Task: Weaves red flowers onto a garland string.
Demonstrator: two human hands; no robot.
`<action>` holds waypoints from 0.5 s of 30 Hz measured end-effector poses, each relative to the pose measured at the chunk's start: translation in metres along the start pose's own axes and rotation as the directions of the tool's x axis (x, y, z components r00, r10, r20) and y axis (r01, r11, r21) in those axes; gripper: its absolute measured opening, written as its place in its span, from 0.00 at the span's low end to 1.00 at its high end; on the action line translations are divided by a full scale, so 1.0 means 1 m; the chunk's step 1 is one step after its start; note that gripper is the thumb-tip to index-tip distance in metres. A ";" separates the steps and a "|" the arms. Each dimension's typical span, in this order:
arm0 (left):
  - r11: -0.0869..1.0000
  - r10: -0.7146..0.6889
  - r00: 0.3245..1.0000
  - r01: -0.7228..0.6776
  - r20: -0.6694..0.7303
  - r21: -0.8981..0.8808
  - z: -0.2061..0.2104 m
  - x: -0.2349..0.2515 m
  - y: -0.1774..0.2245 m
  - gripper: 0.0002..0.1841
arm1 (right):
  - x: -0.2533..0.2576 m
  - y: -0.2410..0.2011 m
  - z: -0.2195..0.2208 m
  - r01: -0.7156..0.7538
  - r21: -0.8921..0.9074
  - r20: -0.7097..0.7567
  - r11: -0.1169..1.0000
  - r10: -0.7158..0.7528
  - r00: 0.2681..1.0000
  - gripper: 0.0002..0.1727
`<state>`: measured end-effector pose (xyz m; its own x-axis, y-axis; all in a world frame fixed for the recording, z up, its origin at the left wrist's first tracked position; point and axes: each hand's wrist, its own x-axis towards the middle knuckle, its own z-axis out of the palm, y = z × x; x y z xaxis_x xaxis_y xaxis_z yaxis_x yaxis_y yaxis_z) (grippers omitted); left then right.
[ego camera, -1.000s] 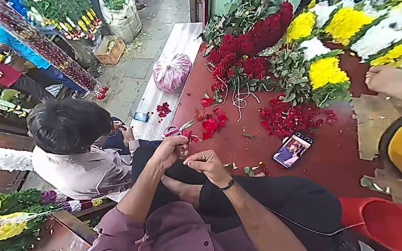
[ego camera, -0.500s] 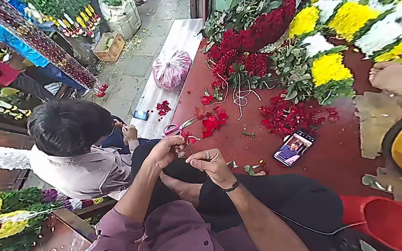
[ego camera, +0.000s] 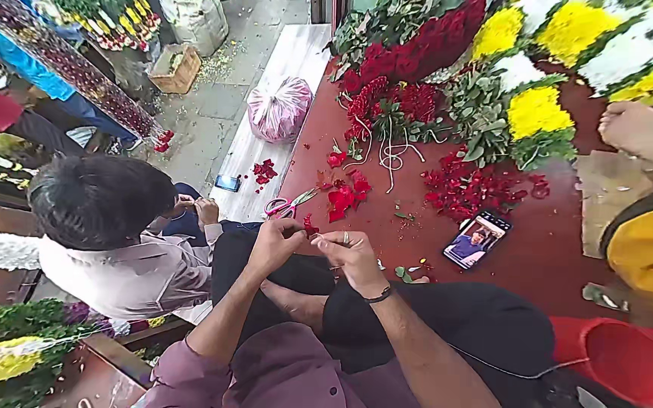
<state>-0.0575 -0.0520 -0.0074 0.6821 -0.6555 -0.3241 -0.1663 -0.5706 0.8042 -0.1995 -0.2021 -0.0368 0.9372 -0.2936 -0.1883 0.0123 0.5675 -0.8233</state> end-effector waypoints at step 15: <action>0.989 -0.105 0.992 0.111 -0.063 0.093 -0.005 0.003 -0.037 0.06 | 0.017 0.054 -0.035 -0.242 -0.745 -0.091 0.621 0.265 0.960 0.09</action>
<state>-0.0459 -0.0301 -0.0354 0.7390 -0.5596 -0.3750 -0.1556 -0.6834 0.7132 -0.1945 -0.2032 -0.1034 0.8710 -0.2017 -0.4479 -0.4793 -0.1495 -0.8648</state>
